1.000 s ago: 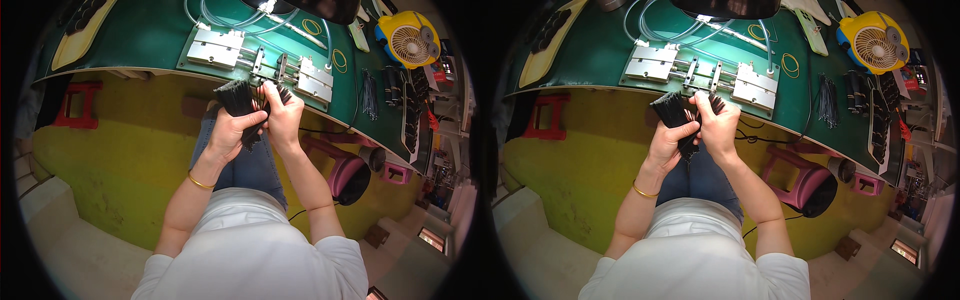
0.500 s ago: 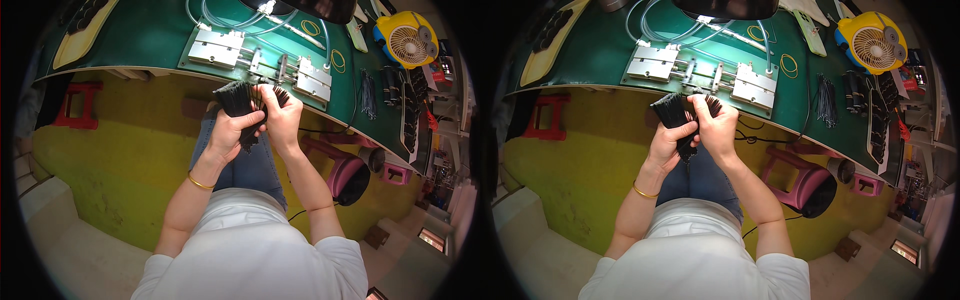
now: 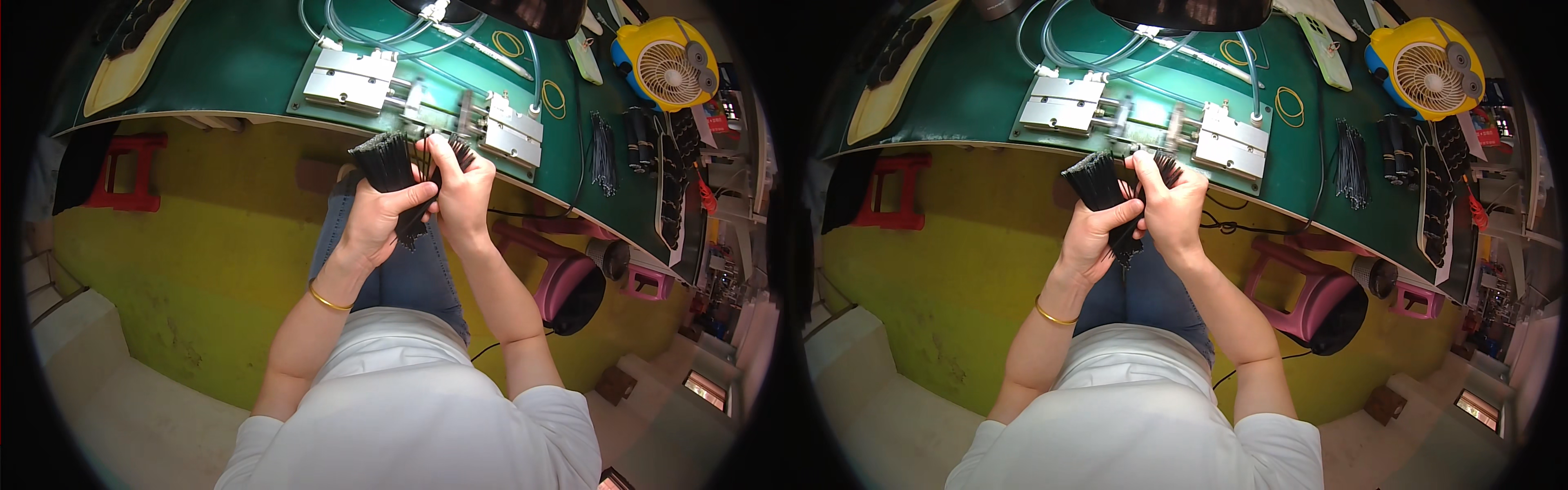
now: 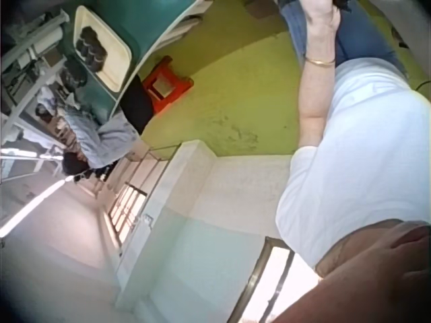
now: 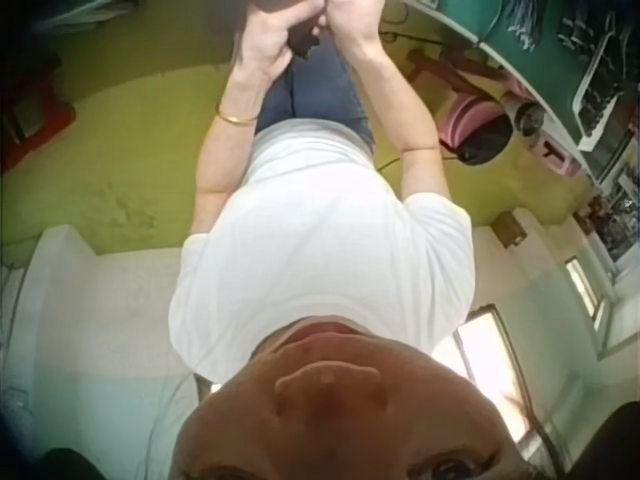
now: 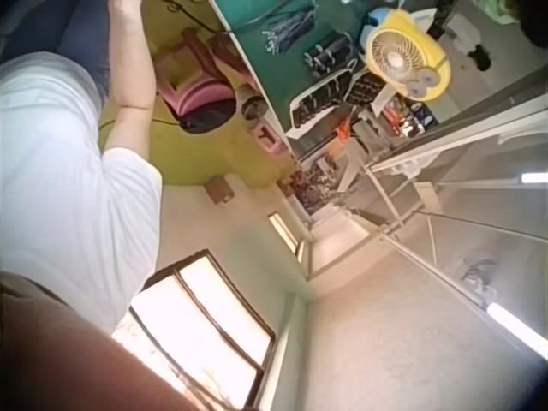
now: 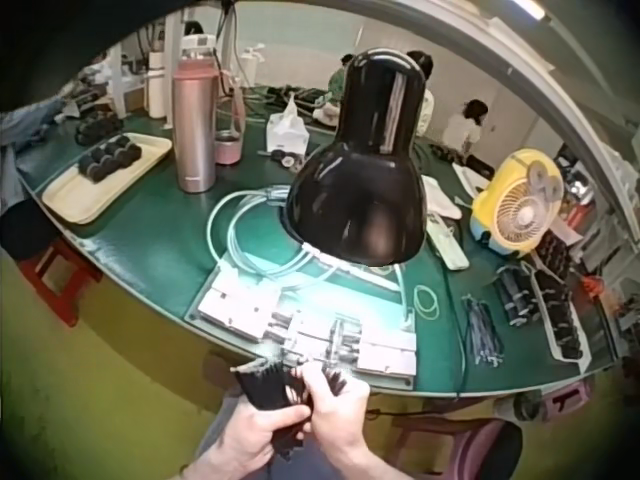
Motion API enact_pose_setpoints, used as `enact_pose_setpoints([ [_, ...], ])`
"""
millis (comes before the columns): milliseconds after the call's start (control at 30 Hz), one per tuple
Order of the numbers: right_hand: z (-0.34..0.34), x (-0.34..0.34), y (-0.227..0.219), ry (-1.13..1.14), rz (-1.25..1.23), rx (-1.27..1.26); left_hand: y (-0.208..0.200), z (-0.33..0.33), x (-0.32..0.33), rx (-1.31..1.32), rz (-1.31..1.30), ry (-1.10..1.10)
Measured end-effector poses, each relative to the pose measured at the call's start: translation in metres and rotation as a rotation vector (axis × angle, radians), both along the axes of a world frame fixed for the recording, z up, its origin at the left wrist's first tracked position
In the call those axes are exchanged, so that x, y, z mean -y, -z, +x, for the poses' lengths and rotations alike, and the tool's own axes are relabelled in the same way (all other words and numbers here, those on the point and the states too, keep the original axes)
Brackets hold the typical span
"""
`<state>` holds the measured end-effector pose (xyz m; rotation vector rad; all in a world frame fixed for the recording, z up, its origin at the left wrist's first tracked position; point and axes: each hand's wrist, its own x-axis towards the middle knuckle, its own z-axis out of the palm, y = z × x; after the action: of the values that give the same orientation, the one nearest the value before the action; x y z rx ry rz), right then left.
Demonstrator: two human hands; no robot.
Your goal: Manually assemble and inspect black plastic electronic components at a factory workbench.
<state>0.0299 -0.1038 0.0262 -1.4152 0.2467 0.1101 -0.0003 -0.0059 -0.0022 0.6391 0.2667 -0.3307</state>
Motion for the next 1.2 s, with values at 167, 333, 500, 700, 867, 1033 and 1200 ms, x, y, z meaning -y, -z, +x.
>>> enact_pose_setpoints([
  [167, -0.001, -0.001, 0.000, 0.010, 0.049, -0.014, -0.003, 0.001, -0.001, 0.026, -0.009, 0.018],
  [333, -0.004, -0.001, -0.004, -0.021, 0.036, 0.009, -0.001, 0.000, -0.003, -0.007, -0.031, 0.036],
  [500, -0.006, -0.004, -0.010, -0.026, -0.034, 0.032, -0.003, -0.001, -0.005, -0.002, -0.015, 0.045],
  [700, -0.003, -0.003, -0.006, 0.005, -0.039, 0.015, 0.001, 0.000, -0.003, -0.002, 0.023, 0.024],
  [867, 0.000, 0.000, -0.002, 0.002, 0.004, -0.027, -0.001, 0.001, -0.002, 0.009, 0.023, 0.025],
  [1033, 0.000, 0.000, 0.000, 0.004, 0.071, -0.033, -0.005, 0.002, -0.002, 0.040, 0.028, 0.020],
  [1200, -0.004, -0.003, -0.008, 0.011, 0.047, -0.024, -0.005, 0.001, -0.005, -0.003, 0.037, 0.041],
])
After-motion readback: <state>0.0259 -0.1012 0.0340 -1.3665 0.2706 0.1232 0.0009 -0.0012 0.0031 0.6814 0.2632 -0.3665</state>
